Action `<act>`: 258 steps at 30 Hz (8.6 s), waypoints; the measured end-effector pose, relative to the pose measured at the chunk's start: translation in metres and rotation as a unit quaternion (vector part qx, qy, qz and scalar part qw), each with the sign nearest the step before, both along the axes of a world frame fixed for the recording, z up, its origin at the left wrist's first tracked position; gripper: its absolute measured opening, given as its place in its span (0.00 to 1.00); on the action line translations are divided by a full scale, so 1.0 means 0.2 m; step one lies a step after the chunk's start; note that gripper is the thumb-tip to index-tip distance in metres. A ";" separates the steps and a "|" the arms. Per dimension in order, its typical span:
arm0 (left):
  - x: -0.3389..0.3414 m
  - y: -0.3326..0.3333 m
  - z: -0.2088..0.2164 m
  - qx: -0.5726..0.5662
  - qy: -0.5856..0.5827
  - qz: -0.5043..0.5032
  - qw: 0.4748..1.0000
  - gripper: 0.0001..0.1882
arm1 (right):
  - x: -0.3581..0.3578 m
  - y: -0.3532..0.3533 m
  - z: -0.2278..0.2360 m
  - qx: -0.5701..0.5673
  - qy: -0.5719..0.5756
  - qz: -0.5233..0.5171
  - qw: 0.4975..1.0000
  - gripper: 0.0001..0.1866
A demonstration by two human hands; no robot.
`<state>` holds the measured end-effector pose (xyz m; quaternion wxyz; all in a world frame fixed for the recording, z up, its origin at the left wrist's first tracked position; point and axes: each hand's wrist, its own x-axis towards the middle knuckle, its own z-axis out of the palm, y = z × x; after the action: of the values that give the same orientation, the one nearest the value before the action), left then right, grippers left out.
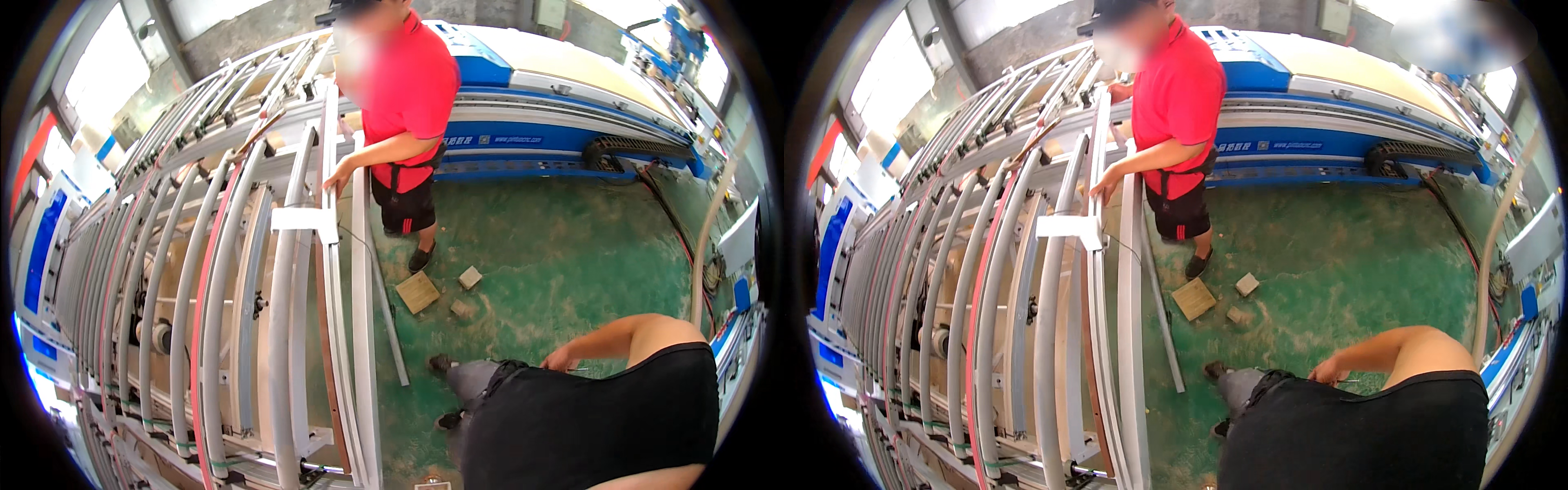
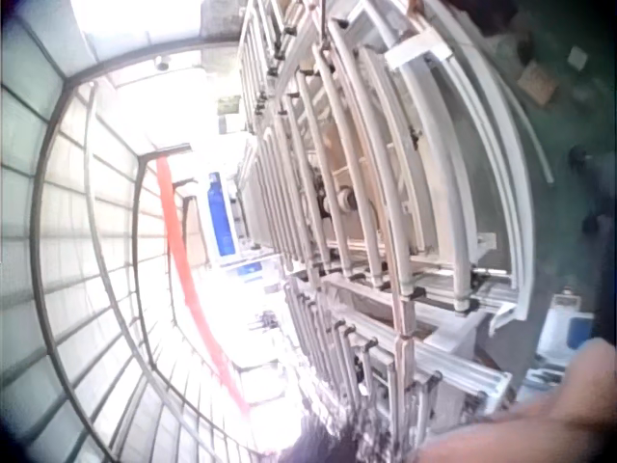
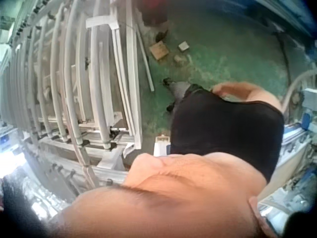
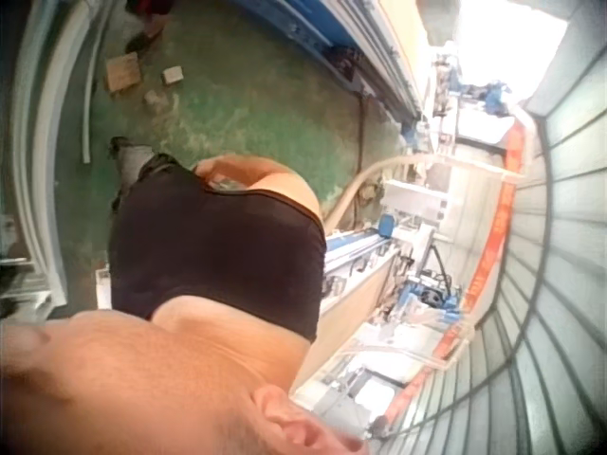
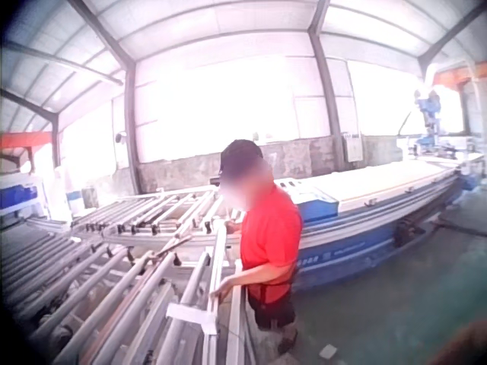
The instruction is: The person assembles metal rails on an industrial machine by inserting fasteners and tightening them using a hex key tool.
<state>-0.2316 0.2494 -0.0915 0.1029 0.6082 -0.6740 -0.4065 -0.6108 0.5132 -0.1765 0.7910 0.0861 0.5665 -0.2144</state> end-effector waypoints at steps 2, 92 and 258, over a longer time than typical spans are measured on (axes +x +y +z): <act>-0.04 0.03 0.02 0.016 -0.006 0.006 1.000 0.40 | -0.09 0.15 -0.32 -0.011 -0.114 -0.029 0.993 0.24; 0.15 -1.43 0.82 0.114 -0.216 -0.144 0.959 0.52 | 0.13 -2.66 0.99 -0.378 0.194 -0.234 0.874 0.58; 0.32 -1.31 0.37 0.064 -0.224 -0.111 0.966 0.47 | 0.19 -2.80 0.66 -0.162 0.236 -0.204 0.936 0.43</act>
<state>-0.1668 -0.0119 -0.0165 -0.1358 0.6102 -0.7159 -0.3109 -0.5728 -0.0471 -0.0446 0.5769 0.0176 0.6646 -0.4744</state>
